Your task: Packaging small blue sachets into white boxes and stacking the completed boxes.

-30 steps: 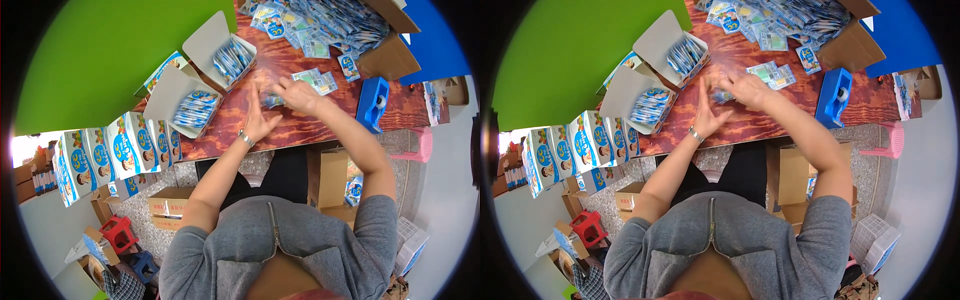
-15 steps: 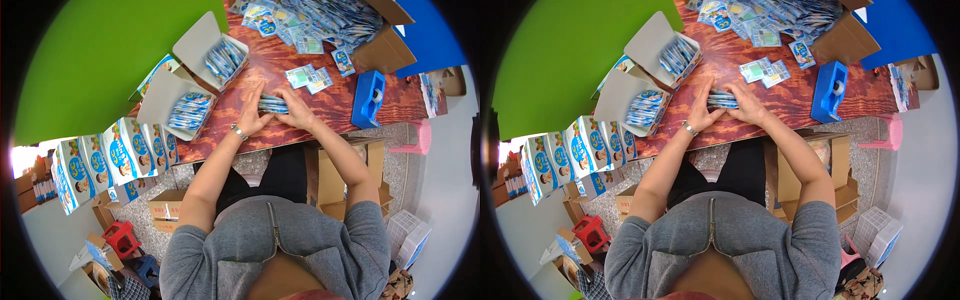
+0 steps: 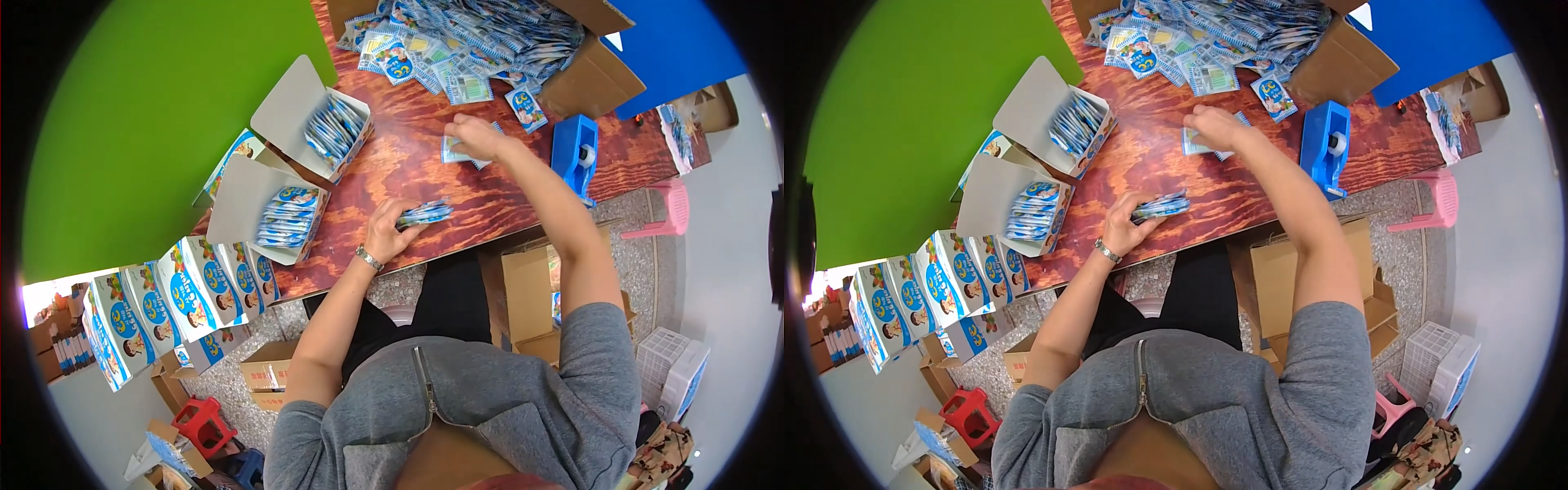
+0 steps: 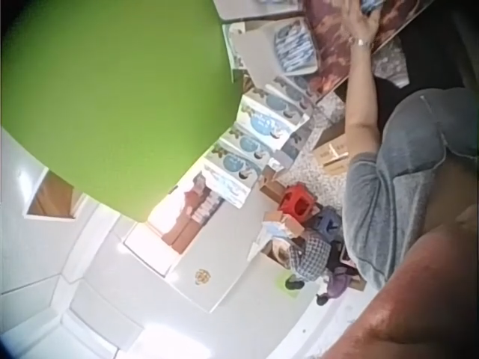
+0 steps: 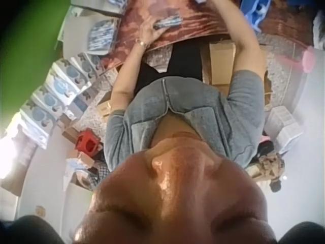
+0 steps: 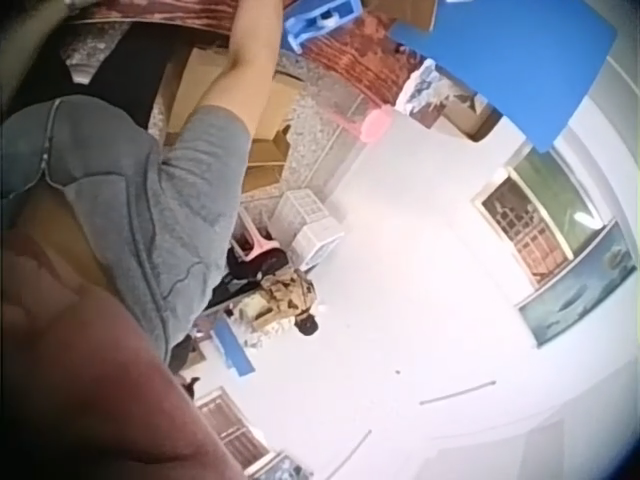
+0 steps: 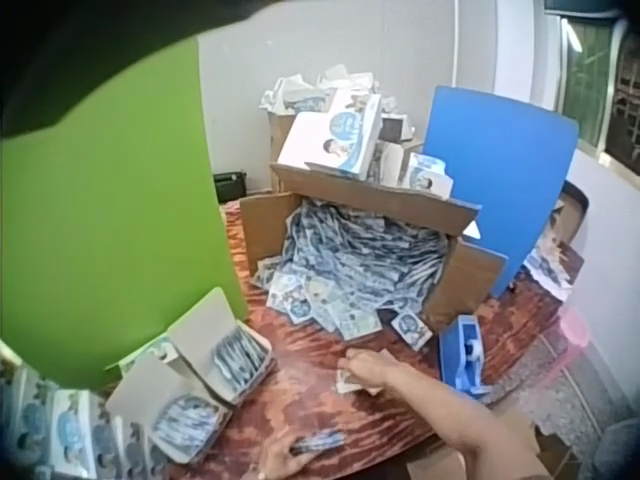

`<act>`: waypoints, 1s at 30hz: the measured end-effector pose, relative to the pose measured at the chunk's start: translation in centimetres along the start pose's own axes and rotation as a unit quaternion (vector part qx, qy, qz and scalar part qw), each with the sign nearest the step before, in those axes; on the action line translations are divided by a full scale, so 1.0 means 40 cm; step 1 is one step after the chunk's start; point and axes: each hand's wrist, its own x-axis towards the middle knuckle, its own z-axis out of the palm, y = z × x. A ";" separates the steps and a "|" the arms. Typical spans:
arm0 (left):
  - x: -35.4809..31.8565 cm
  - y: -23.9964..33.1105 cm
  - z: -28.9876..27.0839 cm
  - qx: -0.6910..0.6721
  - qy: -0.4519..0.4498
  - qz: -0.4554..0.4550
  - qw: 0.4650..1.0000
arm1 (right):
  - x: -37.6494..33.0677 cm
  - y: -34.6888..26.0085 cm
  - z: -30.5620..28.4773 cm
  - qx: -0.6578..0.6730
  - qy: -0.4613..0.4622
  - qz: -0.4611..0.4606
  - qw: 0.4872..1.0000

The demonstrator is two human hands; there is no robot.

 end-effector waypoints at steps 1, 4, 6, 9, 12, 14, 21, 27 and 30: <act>-0.005 0.002 0.004 0.002 0.011 0.010 1.000 | -0.009 0.013 -0.024 0.025 0.032 -0.022 0.999; -0.015 0.000 0.011 0.002 0.021 0.012 1.000 | -0.047 0.059 -0.083 0.029 -0.008 -0.028 0.999; -0.018 -0.002 0.014 0.003 0.018 0.005 1.000 | -0.075 0.073 -0.074 -0.021 -0.034 -0.075 0.996; -0.015 -0.007 0.019 -0.010 0.021 0.010 1.000 | -0.125 0.068 -0.003 -0.144 0.009 -0.085 0.986; -0.020 -0.008 0.024 -0.010 0.030 0.020 0.999 | -0.160 0.107 0.023 0.004 0.001 0.047 0.999; -0.021 -0.009 0.025 0.001 0.037 0.020 0.999 | -0.160 0.163 0.012 0.086 0.127 0.136 0.979; -0.021 -0.014 0.027 -0.006 0.041 0.031 0.999 | -0.119 0.274 0.027 -0.046 0.265 0.395 0.878; -0.024 -0.016 0.029 -0.014 0.051 0.016 0.998 | -0.024 0.163 0.024 0.131 0.261 0.162 0.943; -0.023 -0.016 0.028 -0.014 0.049 0.016 0.999 | 0.068 0.157 -0.022 0.055 0.230 0.126 0.964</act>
